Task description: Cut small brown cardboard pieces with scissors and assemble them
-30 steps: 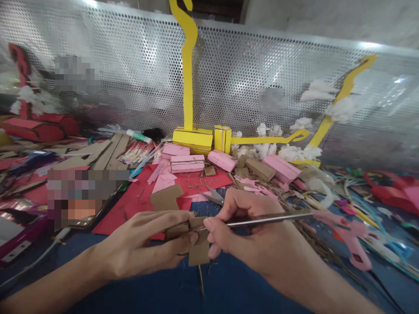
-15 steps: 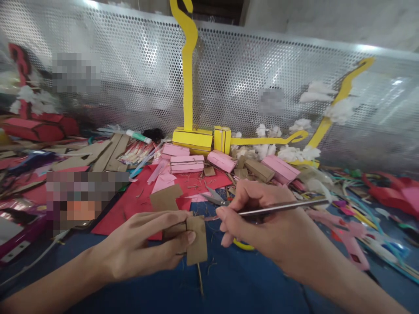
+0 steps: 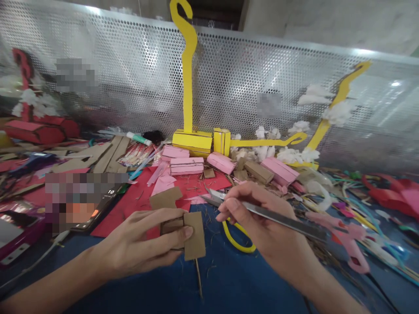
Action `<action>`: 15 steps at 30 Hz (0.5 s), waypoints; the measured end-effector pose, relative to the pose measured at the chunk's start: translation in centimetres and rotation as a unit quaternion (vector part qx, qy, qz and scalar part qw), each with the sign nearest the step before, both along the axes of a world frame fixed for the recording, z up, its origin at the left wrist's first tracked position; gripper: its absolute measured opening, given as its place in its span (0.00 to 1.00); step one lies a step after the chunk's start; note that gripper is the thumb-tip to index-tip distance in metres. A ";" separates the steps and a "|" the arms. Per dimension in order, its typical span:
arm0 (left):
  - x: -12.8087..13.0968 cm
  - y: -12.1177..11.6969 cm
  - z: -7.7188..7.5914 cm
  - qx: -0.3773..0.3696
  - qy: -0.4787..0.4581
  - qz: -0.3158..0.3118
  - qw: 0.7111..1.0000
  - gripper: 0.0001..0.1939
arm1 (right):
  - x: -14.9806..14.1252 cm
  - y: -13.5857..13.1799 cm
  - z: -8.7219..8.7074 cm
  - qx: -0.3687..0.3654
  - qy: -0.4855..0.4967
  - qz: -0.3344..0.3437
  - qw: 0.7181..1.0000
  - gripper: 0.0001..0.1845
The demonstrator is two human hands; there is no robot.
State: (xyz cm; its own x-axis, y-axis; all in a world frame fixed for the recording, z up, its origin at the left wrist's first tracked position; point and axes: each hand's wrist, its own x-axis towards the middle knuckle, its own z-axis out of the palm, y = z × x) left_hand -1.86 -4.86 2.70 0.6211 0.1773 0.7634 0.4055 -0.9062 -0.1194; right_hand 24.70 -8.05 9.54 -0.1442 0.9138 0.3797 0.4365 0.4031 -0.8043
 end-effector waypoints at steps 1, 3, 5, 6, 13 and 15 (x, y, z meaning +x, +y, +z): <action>-0.1 0.1 -0.1 -0.007 -0.005 0.004 1.000 0.13 | -0.2 -0.2 -0.4 0.000 0.013 0.001 1.000 0.09; -0.2 0.2 0.0 -0.022 -0.019 0.010 1.000 0.13 | -0.7 -0.5 -1.2 -0.009 0.045 0.005 0.999 0.10; -0.2 0.3 0.1 -0.037 -0.034 0.017 0.999 0.12 | -1.0 -0.7 -1.8 -0.023 0.079 0.002 0.997 0.10; -0.2 0.4 0.2 -0.043 -0.039 0.018 0.998 0.11 | -1.1 -0.8 -2.0 -0.025 0.094 -0.005 0.995 0.11; 0.0 0.5 0.3 -0.053 -0.047 0.022 0.997 0.12 | -2.0 -0.9 -3.6 -0.053 0.028 -0.011 0.998 0.16; 0.0 0.4 0.2 -0.049 -0.035 0.022 0.998 0.13 | -2.3 -1.0 -4.0 -0.104 -0.010 0.040 0.994 0.17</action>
